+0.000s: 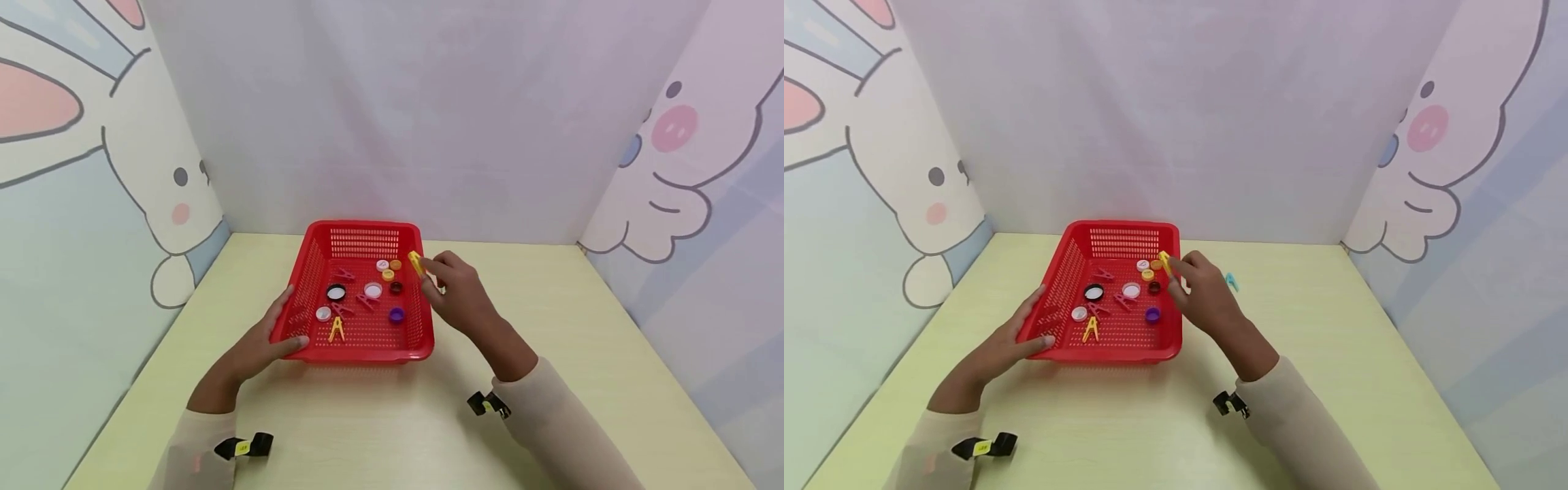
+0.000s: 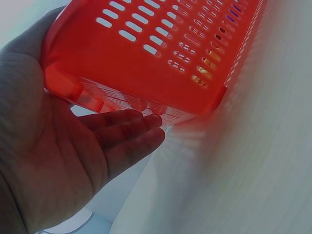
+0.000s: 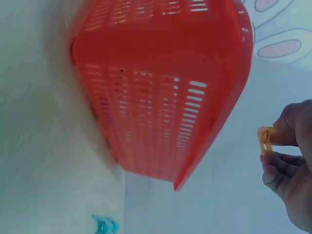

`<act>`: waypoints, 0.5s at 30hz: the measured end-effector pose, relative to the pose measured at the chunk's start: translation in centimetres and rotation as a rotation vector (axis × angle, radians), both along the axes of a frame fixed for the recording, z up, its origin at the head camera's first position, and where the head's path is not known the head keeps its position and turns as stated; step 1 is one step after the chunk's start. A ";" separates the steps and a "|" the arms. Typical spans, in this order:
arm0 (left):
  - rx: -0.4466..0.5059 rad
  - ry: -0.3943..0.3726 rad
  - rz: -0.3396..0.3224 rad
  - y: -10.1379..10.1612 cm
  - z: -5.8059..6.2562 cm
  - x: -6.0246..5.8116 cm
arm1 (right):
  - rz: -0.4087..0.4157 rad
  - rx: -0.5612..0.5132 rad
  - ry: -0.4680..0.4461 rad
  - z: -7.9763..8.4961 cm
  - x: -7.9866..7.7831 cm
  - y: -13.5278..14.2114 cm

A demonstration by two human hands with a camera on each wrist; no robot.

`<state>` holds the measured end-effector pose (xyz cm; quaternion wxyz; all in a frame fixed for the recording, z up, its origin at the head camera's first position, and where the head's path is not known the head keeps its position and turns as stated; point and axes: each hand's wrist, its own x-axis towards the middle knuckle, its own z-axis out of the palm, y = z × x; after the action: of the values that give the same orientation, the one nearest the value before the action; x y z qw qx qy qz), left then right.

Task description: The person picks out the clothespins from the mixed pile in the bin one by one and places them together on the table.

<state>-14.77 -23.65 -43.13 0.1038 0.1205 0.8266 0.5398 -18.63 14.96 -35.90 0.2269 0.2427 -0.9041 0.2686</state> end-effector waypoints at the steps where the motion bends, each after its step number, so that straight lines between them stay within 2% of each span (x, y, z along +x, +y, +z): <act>1: -0.001 0.000 0.003 0.0 0.0 0.1 | -0.012 -0.018 0.012 -0.2 -0.1 0.4; 7: -0.008 -0.002 0.013 0.0 0.1 0.2 | -0.083 -0.096 0.034 -1.3 -0.6 2.6; 15: -0.013 -0.013 0.017 0.0 0.1 0.1 | -0.215 -0.103 -0.106 -2.7 -1.2 4.8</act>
<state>-14.66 -23.63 -43.07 0.1054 0.1093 0.8305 0.5359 -19.79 19.75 -38.62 0.2186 0.1180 -0.9206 0.3012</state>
